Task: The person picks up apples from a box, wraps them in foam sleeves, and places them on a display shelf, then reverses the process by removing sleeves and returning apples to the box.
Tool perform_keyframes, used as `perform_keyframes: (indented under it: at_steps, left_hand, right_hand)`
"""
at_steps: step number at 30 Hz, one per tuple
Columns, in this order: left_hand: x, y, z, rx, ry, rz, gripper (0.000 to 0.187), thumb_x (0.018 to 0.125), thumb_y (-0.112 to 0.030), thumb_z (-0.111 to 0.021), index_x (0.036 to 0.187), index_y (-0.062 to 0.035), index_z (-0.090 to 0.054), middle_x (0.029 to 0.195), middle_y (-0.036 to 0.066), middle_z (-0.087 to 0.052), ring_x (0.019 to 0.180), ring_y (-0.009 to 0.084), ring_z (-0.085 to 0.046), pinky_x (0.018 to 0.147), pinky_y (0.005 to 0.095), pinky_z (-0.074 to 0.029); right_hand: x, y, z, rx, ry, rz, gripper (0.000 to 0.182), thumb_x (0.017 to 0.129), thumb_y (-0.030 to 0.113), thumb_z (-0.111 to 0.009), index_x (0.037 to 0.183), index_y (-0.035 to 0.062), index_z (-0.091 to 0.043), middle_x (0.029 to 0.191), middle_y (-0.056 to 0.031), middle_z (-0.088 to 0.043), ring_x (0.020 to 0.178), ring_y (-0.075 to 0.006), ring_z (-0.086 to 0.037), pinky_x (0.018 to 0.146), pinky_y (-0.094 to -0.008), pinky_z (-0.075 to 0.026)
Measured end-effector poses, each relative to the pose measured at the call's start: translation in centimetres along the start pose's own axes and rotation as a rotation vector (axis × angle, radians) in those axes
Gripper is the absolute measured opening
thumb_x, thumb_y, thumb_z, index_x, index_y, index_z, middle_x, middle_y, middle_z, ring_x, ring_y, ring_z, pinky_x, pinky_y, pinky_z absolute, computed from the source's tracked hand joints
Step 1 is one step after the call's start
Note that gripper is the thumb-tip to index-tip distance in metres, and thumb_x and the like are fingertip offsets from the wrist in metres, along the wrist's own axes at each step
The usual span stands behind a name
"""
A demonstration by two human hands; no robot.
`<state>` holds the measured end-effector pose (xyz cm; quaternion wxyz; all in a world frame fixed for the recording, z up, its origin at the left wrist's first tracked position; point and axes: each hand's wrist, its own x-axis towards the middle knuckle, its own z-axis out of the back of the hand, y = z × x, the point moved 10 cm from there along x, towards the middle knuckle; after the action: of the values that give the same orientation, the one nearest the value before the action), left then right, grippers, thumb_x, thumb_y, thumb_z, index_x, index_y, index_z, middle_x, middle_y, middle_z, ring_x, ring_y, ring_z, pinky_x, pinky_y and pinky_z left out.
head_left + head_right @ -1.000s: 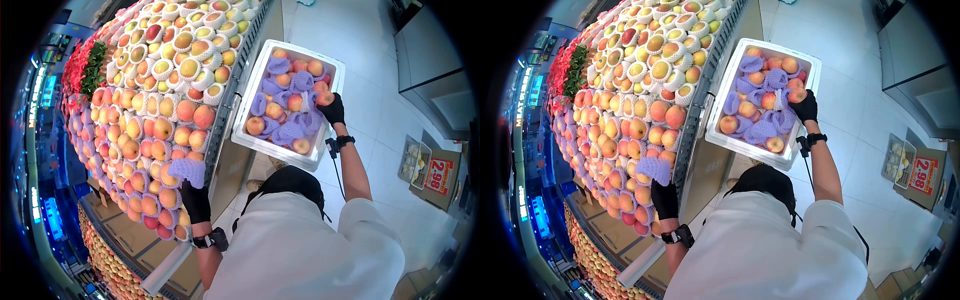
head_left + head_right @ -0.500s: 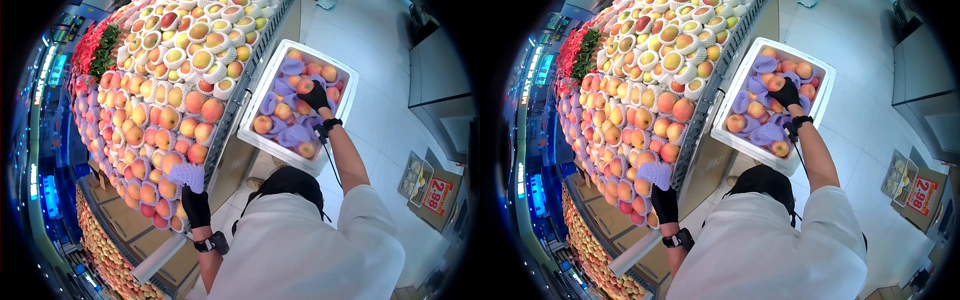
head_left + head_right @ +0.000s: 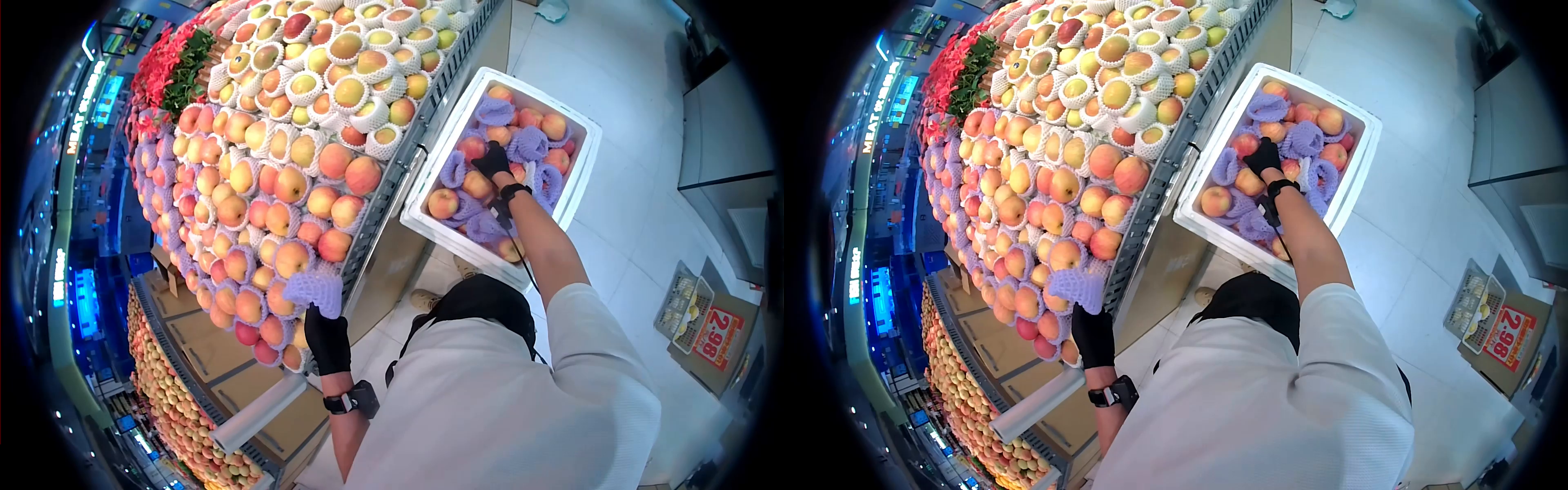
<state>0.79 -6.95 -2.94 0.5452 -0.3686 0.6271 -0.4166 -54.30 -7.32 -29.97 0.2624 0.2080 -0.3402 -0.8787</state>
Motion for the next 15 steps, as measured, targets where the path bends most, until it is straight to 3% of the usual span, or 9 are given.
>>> perform_keyframes:
  at_steps: [3, 4, 6, 9, 11, 12, 15]
  left_hand:
    - [0.0, -0.4, -1.2, -0.002, -0.046, -0.006, 0.017, 0.095, -0.022, -0.051, 0.108, -0.0121, -0.057, 0.096, -0.005, -0.056, 0.079, 0.0061, -0.051, 0.054, 0.0206, -0.035]
    - [0.1, -1.0, -1.8, 0.131, -0.023, -0.074, 0.017, 0.095, -0.023, -0.052, 0.107, -0.0121, -0.057, 0.094, -0.005, -0.055, 0.078, 0.0059, -0.05, 0.054, 0.0204, -0.034]
    - [0.4, -1.0, -2.7, 0.095, -0.01, -0.044, 0.018, 0.095, -0.025, -0.053, 0.106, -0.0113, -0.057, 0.09, -0.005, -0.054, 0.075, 0.0054, -0.049, 0.052, 0.0203, -0.033]
    - [1.1, 0.0, -4.9, -0.202, -0.06, 0.139, 0.022, 0.094, -0.028, -0.056, 0.105, -0.0092, -0.057, 0.083, -0.005, -0.052, 0.067, 0.0051, -0.047, 0.051, 0.0206, -0.032]
    - [1.9, 0.3, -6.1, -0.086, -0.059, 0.116, 0.024, 0.093, -0.03, -0.057, 0.104, -0.0078, -0.057, 0.077, -0.004, -0.051, 0.06, 0.0055, -0.045, 0.048, 0.0213, -0.032]
    - [2.4, 0.6, -6.4, -0.005, -0.029, 0.113, 0.026, 0.092, -0.03, -0.058, 0.103, -0.007, -0.057, 0.074, -0.003, -0.051, 0.056, 0.0057, -0.045, 0.047, 0.0218, -0.032]
    - [3.6, 1.4, -8.1, 0.264, 0.072, 0.124, 0.028, 0.091, -0.031, -0.061, 0.103, -0.0058, -0.057, 0.07, -0.001, -0.051, 0.051, 0.0064, -0.043, 0.045, 0.0227, -0.032]
  right_hand:
    - [0.0, -0.6, 1.5, -0.009, 0.009, 0.064, 0.063, 0.065, 0.029, -0.077, 0.116, 0.0015, -0.052, 0.11, -0.0257, -0.06, 0.104, -0.039, -0.059, 0.09, -0.0418, -0.049]
    - [-0.2, -0.5, 2.3, -0.012, 0.016, 0.093, 0.059, 0.067, 0.028, -0.075, 0.115, 0.0018, -0.053, 0.11, -0.025, -0.061, 0.104, -0.0385, -0.059, 0.089, -0.0417, -0.049]
    - [-1.3, -0.1, 3.8, 0.0, 0.035, 0.127, 0.049, 0.07, 0.028, -0.071, 0.11, 0.0038, -0.057, 0.107, -0.022, -0.063, 0.103, -0.0367, -0.06, 0.089, -0.0413, -0.049]
    - [-3.2, 1.7, 5.9, 0.048, 0.164, 0.156, 0.034, 0.075, 0.028, -0.067, 0.101, 0.0073, -0.065, 0.103, -0.0173, -0.066, 0.096, -0.0311, -0.063, 0.084, -0.0384, -0.05]
    - [-5.2, 3.9, 6.8, 0.095, 0.271, 0.226, 0.031, 0.075, 0.027, -0.068, 0.099, 0.0081, -0.066, 0.1, -0.0154, -0.067, 0.091, -0.0278, -0.065, 0.081, -0.0363, -0.051]
    - [-6.6, 5.0, 7.3, 0.217, 0.324, 0.194, 0.031, 0.076, 0.027, -0.069, 0.099, 0.0068, -0.067, 0.094, -0.0124, -0.068, 0.085, -0.0224, -0.065, 0.078, -0.0331, -0.052]
    - [-11.9, 10.8, 8.8, 0.454, 0.556, 0.215, 0.031, 0.078, 0.028, -0.069, 0.1, 0.0048, -0.067, 0.087, -0.0095, -0.068, 0.08, -0.0191, -0.065, 0.075, -0.03, -0.051]
